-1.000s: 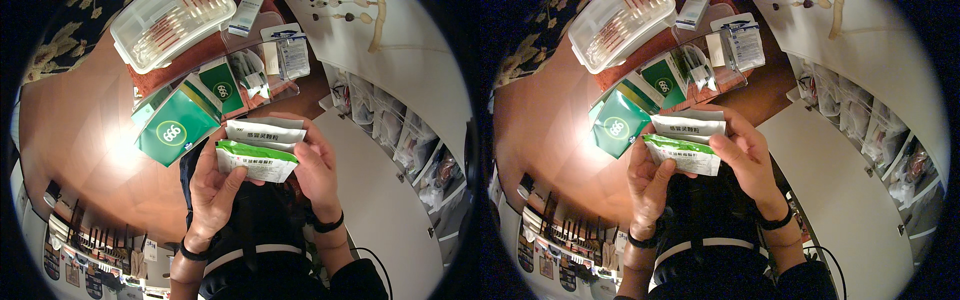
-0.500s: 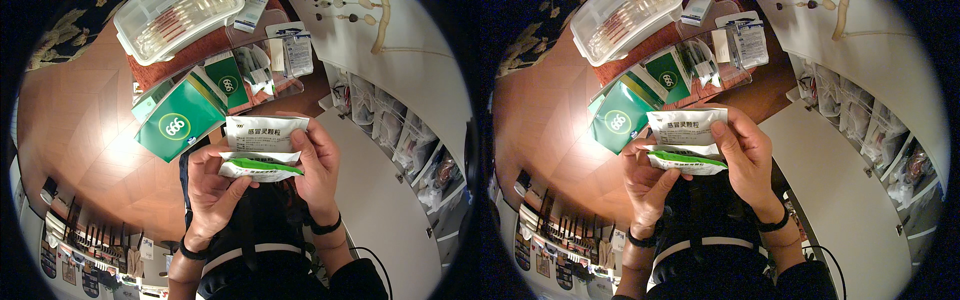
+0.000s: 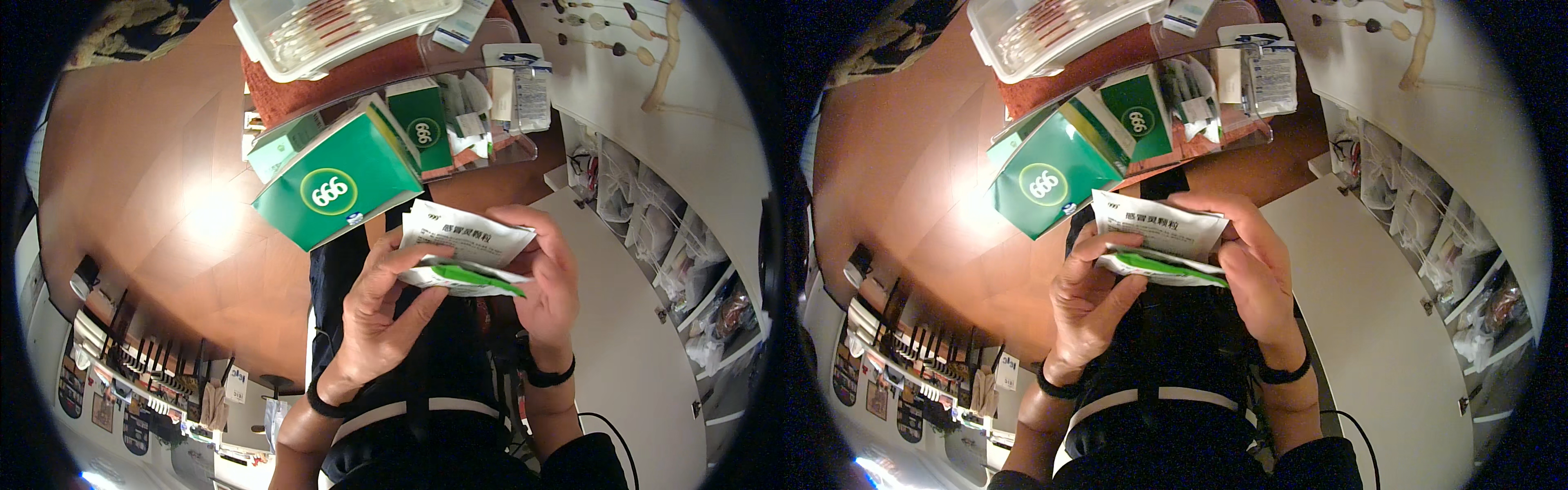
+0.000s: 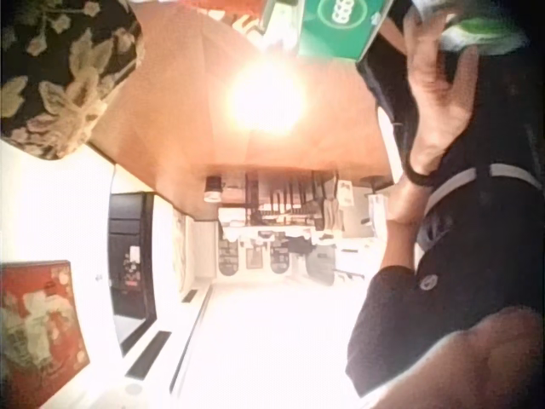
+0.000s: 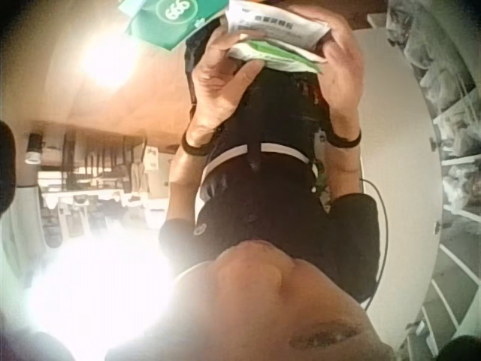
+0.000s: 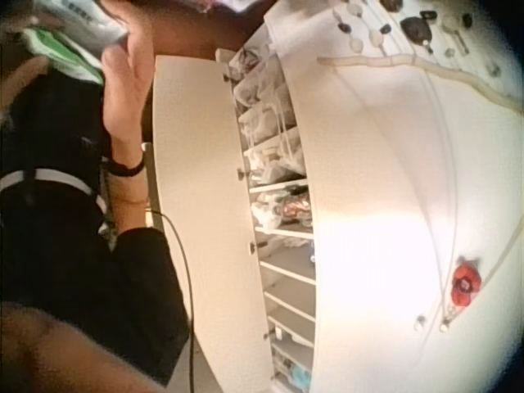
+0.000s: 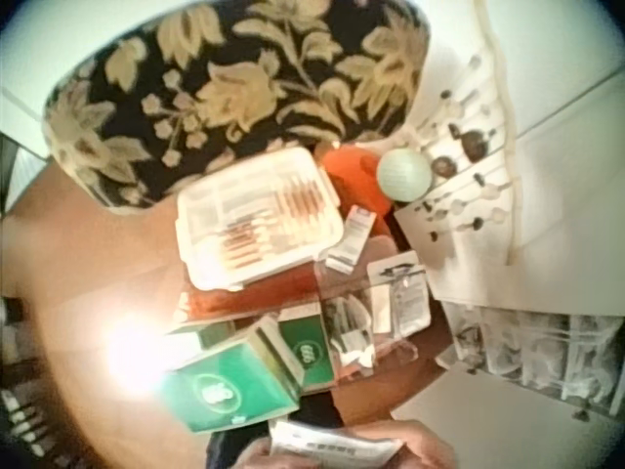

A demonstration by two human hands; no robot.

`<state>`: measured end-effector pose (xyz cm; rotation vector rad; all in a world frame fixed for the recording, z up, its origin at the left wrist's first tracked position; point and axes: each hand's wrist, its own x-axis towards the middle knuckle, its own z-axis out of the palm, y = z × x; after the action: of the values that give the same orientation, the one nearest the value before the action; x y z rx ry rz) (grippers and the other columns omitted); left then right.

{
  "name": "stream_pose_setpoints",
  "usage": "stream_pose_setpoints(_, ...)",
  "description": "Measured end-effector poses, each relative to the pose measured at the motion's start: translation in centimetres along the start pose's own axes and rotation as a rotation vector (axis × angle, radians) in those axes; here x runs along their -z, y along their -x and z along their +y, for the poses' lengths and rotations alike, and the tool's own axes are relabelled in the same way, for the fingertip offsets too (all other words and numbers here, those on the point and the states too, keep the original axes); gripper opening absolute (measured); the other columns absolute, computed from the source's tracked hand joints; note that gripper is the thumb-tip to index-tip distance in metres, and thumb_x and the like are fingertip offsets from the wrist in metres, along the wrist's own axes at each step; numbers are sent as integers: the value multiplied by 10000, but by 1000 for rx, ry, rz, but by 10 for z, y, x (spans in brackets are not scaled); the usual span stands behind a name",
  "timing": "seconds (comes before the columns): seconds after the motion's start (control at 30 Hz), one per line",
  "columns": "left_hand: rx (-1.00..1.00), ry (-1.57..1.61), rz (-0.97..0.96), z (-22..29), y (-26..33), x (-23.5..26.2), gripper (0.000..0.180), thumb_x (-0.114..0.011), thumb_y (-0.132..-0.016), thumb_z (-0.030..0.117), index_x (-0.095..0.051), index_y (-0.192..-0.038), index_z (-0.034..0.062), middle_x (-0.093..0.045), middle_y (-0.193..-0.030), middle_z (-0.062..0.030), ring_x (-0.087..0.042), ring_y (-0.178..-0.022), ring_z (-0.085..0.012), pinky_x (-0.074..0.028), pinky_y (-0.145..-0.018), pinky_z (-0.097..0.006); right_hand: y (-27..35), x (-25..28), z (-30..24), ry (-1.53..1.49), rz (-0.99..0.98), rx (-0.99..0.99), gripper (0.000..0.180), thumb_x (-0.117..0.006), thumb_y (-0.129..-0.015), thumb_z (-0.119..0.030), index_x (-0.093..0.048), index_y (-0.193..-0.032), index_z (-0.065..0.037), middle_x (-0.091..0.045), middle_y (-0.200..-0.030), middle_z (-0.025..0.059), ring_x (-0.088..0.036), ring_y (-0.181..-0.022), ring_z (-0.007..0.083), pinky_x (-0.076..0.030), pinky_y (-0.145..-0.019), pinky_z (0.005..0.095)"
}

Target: The person sorts and organizes medical supplies on a table. They open boxes of alcohol pads and green-labeled medicine packets, remove individual items, and place them into a white plastic container with compartments. The person also handles cotton swabs and other packaged items, arranging them on the table.

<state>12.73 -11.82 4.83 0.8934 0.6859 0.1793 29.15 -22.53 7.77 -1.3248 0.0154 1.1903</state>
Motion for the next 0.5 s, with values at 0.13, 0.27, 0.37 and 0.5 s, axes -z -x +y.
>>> stream_pose_setpoints(0.13, 70, 43, 107, 4, 4, -9, 529, -638, -896, -109, -484, -1379, 44, -465, -1369, -133, -547, -1238, -218, -506, -1001, -312, -1, -7, 5, 187, -96, 58, 821, -765, -836, -49, -301, -1513, -24, -537, -1362, 178, -554, -1259, 254, -470, -1040, 376)
stream_pose_setpoints(0.27, -8, 94, 161, 5, 4, -10, 509, -648, -875, -140, -477, -1327, 20, -476, -1351, -130, -554, -1223, -218, -508, -1008, -332, -5, -14, 10, 145, -33, 71, 856, -735, -817, 47, -262, -1526, -34, -497, -1409, 210, -538, -1284, 274, -456, -1073, 403)
stream_pose_setpoints(0.37, -43, 121, 152, 4, 3, -6, 490, -645, -866, -160, -483, -1293, 16, -483, -1333, -125, -563, -1205, -211, -501, -1007, -339, -9, -18, 15, 217, -26, 137, 925, -766, -793, 8, -220, -1538, -56, -543, -1353, 237, -569, -1249, 313, -507, -1019, 413)
stream_pose_setpoints(0.5, -33, 133, 107, 3, 2, 0, 458, -638, -870, -165, -493, -1263, 19, -500, -1287, -118, -581, -1171, -197, -485, -999, -337, -13, -16, 19, 256, -125, 242, 824, -725, -818, 43, -274, -1503, -48, -497, -1393, 270, -557, -1260, 346, -497, -1030, 437)
